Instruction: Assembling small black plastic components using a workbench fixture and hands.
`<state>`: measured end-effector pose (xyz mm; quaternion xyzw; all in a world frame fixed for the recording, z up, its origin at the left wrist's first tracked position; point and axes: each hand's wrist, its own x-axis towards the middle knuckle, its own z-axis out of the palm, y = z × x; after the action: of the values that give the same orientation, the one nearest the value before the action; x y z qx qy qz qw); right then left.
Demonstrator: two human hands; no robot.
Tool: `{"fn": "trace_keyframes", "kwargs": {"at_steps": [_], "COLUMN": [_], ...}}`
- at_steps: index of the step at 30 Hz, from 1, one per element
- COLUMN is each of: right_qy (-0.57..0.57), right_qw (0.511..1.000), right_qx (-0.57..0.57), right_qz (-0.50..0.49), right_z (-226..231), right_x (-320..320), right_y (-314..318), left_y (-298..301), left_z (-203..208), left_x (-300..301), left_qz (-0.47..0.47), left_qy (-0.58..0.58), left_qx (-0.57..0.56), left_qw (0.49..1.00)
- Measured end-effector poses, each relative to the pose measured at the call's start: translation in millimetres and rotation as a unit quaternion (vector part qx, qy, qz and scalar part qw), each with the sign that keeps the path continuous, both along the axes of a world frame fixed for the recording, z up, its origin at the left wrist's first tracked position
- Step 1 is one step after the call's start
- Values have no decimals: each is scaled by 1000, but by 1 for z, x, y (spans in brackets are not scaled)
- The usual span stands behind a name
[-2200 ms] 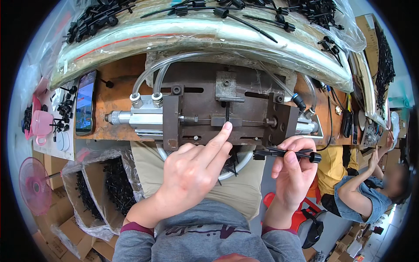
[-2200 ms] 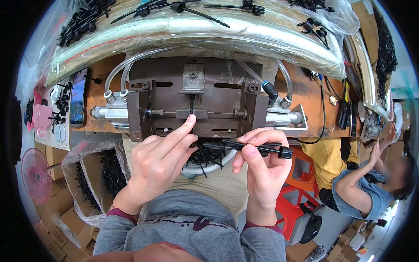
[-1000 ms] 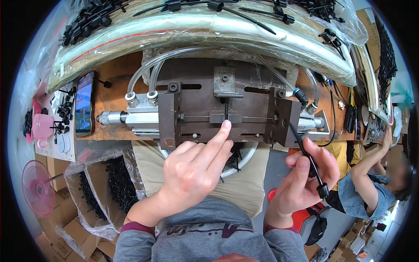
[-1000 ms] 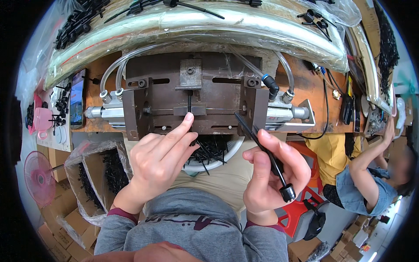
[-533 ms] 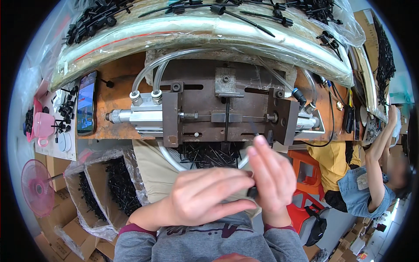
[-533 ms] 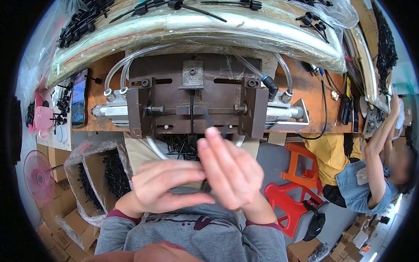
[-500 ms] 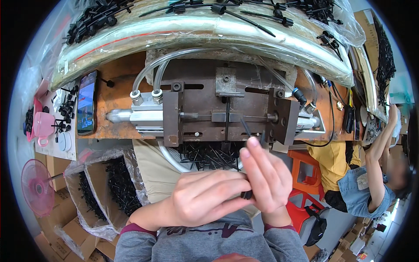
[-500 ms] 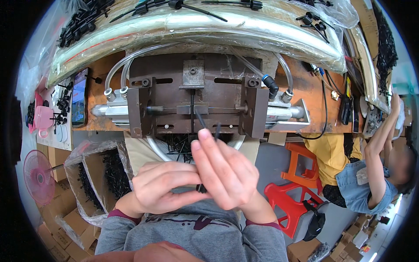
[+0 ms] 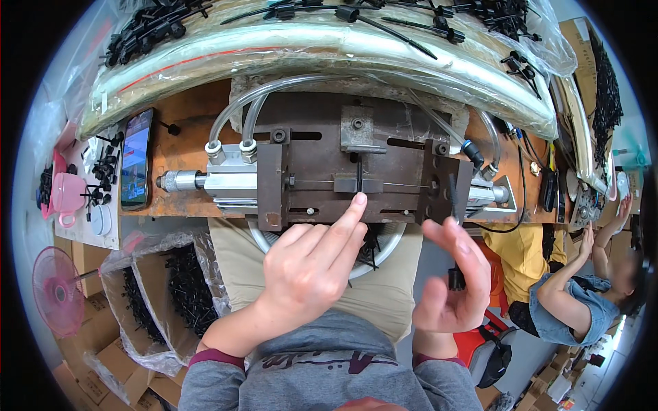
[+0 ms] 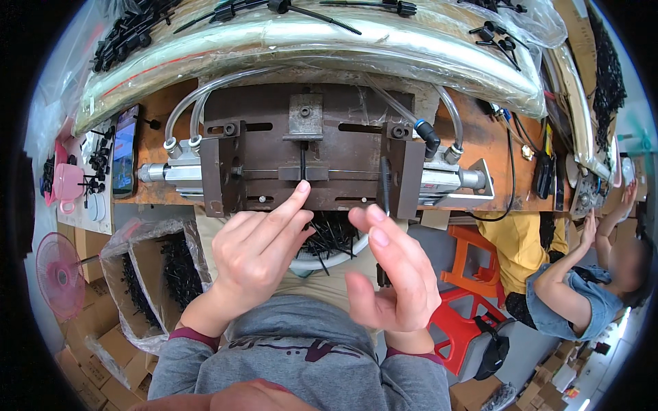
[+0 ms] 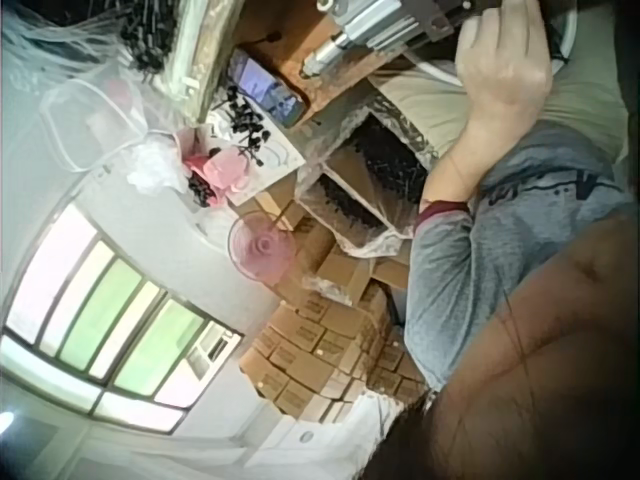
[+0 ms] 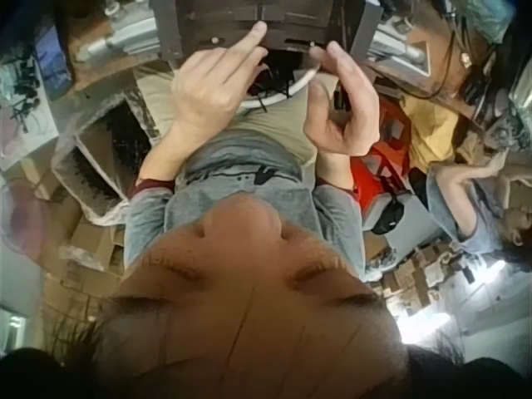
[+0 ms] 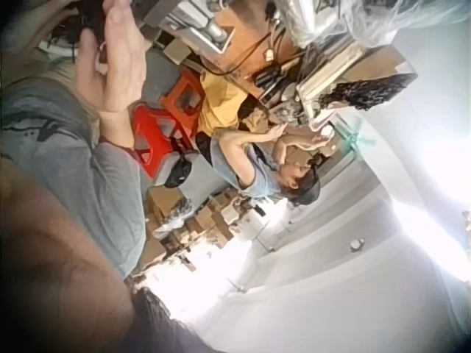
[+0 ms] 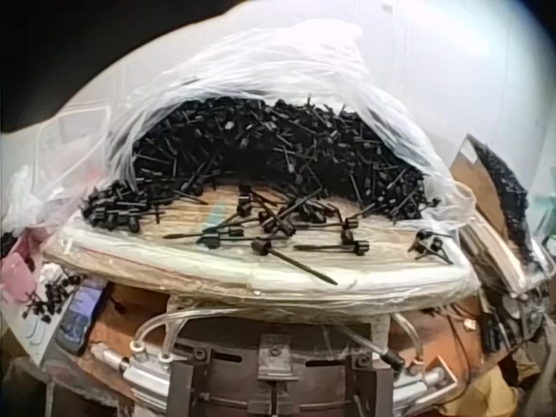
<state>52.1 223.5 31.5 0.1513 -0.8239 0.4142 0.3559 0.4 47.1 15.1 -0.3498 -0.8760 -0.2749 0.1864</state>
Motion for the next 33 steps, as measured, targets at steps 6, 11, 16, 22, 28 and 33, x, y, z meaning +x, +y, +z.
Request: {"fn": "trace_keyframes", "kwargs": {"at_steps": [6, 11, 16, 22, 28, 33], "right_qy": [-24, -70, -86, -108, -142, -154], "right_qw": [996, 995, 987, 973, 950, 940], "right_qx": [-72, -46, 133, 200, 278, 305], "right_qz": [44, 59, 12, 43, 10, -9], "right_z": [-2, -5, 3, -6, -1, 1], "right_x": [3, 2, -8, -17, -27, -26], "right_y": [2, 0, -7, -10, -25, -29], "left_y": [0, -2, -3, -40, -46, -46], "left_z": [2, 2, 0, 17, -3, 11], "left_x": [-5, -6, -8, 8, 14, 16], "left_qz": [-4, -7, -25, -173, -158, -244], "left_qy": [-5, -15, -19, -196, -242, -356], "left_qx": [6, 11, 39, -4, 6, 268], "left_qw": [1000, 1000, 999, 965, 957, 861]}}
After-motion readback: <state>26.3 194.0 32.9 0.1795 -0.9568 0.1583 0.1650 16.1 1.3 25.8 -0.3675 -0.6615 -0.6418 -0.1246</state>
